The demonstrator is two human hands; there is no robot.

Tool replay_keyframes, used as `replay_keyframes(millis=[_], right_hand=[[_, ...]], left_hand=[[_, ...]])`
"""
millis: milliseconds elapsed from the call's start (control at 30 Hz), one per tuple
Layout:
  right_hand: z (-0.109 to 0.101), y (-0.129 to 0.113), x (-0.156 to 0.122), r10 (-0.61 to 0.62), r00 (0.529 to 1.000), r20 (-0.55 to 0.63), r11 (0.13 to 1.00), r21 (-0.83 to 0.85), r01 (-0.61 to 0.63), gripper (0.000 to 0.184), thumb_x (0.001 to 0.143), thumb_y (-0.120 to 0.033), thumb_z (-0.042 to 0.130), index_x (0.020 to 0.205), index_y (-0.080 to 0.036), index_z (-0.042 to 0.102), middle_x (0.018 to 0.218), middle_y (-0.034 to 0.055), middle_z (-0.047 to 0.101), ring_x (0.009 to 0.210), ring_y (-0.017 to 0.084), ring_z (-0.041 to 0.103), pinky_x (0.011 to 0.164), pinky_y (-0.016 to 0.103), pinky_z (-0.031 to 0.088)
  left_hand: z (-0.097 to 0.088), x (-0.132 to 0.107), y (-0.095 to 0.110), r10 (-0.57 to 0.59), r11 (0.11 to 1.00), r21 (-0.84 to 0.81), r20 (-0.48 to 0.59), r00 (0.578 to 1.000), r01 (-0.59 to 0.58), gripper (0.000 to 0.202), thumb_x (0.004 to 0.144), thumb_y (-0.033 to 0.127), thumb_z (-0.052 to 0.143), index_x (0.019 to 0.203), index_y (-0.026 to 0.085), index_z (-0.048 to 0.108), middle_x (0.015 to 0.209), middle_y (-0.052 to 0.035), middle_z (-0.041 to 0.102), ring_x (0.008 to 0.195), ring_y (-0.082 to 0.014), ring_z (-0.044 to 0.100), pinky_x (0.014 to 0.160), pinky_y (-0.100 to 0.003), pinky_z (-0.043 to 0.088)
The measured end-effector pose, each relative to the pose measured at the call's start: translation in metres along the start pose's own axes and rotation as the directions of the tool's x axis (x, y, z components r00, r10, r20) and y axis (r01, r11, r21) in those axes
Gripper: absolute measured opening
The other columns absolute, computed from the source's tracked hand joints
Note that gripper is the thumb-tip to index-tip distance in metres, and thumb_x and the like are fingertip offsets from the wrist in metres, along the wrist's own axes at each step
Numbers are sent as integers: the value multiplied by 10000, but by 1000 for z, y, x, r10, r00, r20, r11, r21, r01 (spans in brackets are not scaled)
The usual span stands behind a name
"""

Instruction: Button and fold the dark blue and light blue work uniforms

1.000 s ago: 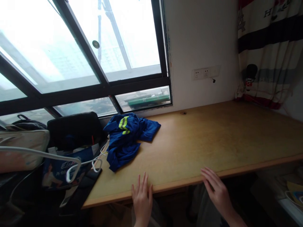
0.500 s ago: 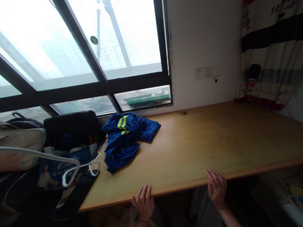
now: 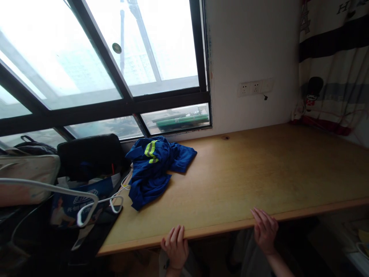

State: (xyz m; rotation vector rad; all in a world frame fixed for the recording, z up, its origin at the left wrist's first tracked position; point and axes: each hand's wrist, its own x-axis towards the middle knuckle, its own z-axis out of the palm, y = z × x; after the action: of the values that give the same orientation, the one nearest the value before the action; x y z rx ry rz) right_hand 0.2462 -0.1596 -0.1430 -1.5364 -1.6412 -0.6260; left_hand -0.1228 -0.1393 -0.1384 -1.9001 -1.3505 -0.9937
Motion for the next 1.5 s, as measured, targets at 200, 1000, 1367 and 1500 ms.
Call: replay_keyframes(millis=[200, 1000, 1367, 1500], right_hand=[[-4, -2, 4, 19, 1000, 21, 1000, 12, -20, 402, 793, -275, 364, 1177, -238, 478, 1065, 64, 593, 991, 238, 512, 908, 426, 251], [-2, -1, 2, 8, 1000, -6, 1000, 12, -8, 378, 827, -295, 350, 1175, -222, 478, 1058, 78, 589, 997, 240, 500, 894, 444, 257], [1, 3, 0, -14, 1000, -26, 1000, 0, 14, 364, 830, -312, 350, 1154, -227, 493, 1043, 72, 597, 988, 231, 503, 902, 433, 244], [0, 3, 1, -30, 999, -18, 1000, -2, 30, 368, 828, -299, 358, 1167, -228, 482, 1061, 72, 589, 998, 230, 498, 898, 426, 256]], left_hand=[[-9, 4, 6, -20, 1000, 0, 91, 996, 20, 350, 730, 202, 488, 1075, 205, 546, 989, -104, 599, 953, -244, 503, 943, -462, 180], [-42, 27, 20, -116, 985, -95, 237, 965, 142, 337, 762, 219, 497, 1096, 184, 525, 1094, -110, 539, 1072, -255, 432, 948, -468, 226], [18, 185, -19, -547, 836, 276, 334, 768, 475, 534, 811, 375, 408, 1289, 146, 348, 1387, -154, 214, 1228, -372, 201, 925, -543, 242], [56, 191, -33, -614, 789, 371, 500, 611, 490, 447, 830, 307, 356, 1207, 83, 443, 1259, -195, 404, 1126, -354, 354, 866, -525, 308]])
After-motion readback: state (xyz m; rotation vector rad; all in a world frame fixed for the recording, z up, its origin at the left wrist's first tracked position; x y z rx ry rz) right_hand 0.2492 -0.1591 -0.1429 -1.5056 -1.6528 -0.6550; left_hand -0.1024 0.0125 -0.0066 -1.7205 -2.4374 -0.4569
